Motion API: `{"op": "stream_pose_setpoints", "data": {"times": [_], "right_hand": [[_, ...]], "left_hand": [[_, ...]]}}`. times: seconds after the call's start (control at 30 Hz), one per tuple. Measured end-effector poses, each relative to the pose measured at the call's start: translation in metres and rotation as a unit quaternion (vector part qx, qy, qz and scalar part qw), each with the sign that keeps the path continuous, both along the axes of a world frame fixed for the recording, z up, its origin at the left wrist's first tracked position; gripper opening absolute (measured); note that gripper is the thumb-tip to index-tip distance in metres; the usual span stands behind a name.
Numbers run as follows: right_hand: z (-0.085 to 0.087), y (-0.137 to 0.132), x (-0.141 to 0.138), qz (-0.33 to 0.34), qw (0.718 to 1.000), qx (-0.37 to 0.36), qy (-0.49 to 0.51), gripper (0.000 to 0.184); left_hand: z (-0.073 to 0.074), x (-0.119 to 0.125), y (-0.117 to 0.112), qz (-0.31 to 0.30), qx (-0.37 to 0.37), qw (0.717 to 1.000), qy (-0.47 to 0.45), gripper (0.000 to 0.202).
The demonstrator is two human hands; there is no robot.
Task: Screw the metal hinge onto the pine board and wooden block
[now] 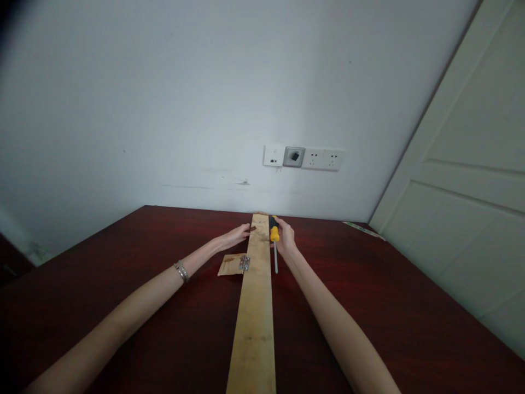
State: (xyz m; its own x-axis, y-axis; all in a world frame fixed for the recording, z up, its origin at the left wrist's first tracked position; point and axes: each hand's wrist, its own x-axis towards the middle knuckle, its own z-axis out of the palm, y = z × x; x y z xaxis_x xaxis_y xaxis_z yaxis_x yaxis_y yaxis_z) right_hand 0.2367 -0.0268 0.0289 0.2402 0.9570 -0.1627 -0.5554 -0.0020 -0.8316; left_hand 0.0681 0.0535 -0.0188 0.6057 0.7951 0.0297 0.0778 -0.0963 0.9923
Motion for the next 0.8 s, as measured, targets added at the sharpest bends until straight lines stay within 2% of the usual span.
{"op": "stream_pose_setpoints", "data": {"times": [0.07, 0.17, 0.3, 0.4, 0.53, 0.67, 0.8], "right_hand": [[0.001, -0.001, 0.000, -0.002, 1.000, 0.001, 0.003, 0.014], [0.003, -0.002, -0.001, -0.006, 1.000, 0.003, 0.010, 0.013], [0.009, -0.003, -0.003, -0.021, 0.999, 0.012, 0.025, 0.009], [0.014, -0.004, -0.003, -0.024, 0.999, 0.017, 0.032, 0.007], [0.017, -0.006, -0.001, -0.008, 0.999, 0.022, 0.033, 0.009], [0.020, -0.008, 0.000, 0.005, 0.999, 0.026, 0.034, 0.010], [0.023, -0.009, -0.001, 0.005, 0.999, 0.030, 0.036, 0.009]], "left_hand": [[0.006, 0.001, -0.005, 0.015, -0.053, 0.998, -0.025, 0.032], [0.013, 0.004, -0.011, 0.072, -0.137, 0.985, -0.077, 0.029], [0.018, 0.006, -0.012, 0.120, -0.190, 0.969, -0.107, 0.031], [0.018, 0.005, -0.012, 0.128, -0.199, 0.964, -0.118, 0.029], [0.016, 0.006, -0.014, 0.148, -0.173, 0.962, -0.154, 0.013], [0.011, 0.010, -0.017, 0.167, -0.135, 0.961, -0.173, 0.016], [0.008, 0.009, -0.018, 0.169, -0.132, 0.961, -0.175, 0.016]]}}
